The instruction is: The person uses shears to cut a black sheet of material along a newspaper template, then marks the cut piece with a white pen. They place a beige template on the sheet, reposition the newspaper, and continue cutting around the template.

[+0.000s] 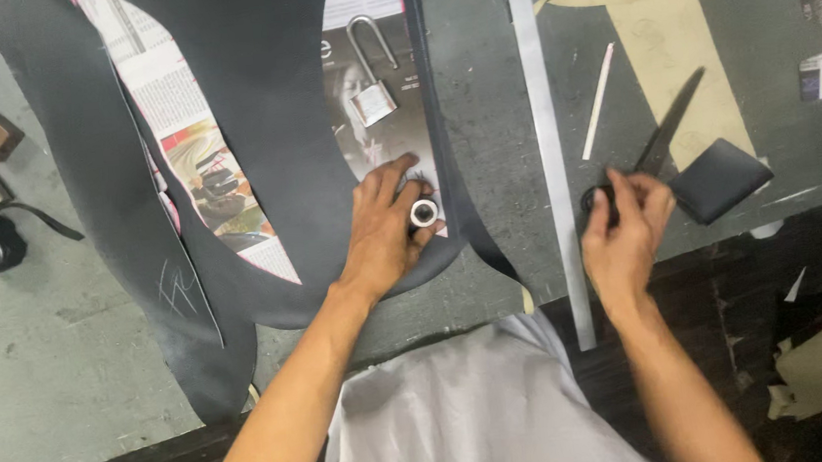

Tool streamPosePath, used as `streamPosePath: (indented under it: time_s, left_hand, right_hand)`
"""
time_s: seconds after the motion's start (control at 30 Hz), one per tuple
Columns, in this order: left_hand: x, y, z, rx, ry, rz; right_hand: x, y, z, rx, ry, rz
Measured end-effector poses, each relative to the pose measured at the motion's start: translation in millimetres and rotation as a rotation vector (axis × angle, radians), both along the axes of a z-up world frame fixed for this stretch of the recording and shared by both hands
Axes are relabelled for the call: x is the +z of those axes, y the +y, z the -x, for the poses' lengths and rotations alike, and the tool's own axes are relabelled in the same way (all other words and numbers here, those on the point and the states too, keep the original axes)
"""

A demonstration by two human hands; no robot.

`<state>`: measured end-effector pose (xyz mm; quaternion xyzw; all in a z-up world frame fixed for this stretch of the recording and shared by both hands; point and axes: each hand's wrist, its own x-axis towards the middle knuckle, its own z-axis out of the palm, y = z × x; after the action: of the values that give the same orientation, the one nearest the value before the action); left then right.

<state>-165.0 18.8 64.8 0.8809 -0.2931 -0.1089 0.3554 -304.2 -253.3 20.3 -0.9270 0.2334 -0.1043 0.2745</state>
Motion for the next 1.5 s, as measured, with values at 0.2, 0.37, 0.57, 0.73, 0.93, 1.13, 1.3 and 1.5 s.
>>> streamPosePath:
  time_s: [0.2, 0.37, 0.57, 0.73, 0.93, 1.13, 1.3, 1.5]
  left_hand:
    - [-9, 11, -6, -0.02, -0.005, 0.048]
    - [-10, 13, -4, -0.039, -0.012, 0.042]
    - [-11, 15, -2, -0.062, -0.019, 0.008]
    - [-6, 12, -8, -0.1, -0.013, -0.025]
    - [-8, 17, -9, -0.12, 0.01, -0.042]
    - [-9, 16, -9, -0.129, 0.006, -0.028]
    - [-11, 19, -8, -0.119, -0.001, -0.022]
    - [-13, 19, -7, -0.105, 0.016, -0.026]
  right_hand:
    - [5, 1, 14, -0.15, 0.063, -0.17]
    - [13, -21, 25, -0.366, 0.079, -0.595]
    - [51, 29, 79, -0.202, -0.132, -1.209]
    - [57, 89, 123, -0.171, 0.76, -1.275]
    - [37, 113, 125, -0.137, 0.863, -1.151]
    - [25, 144, 105, -0.132, 0.594, -1.083]
    - [25, 150, 102, -0.141, 0.501, -1.069]
    - [29, 145, 94, -0.1, 0.524, -1.029]
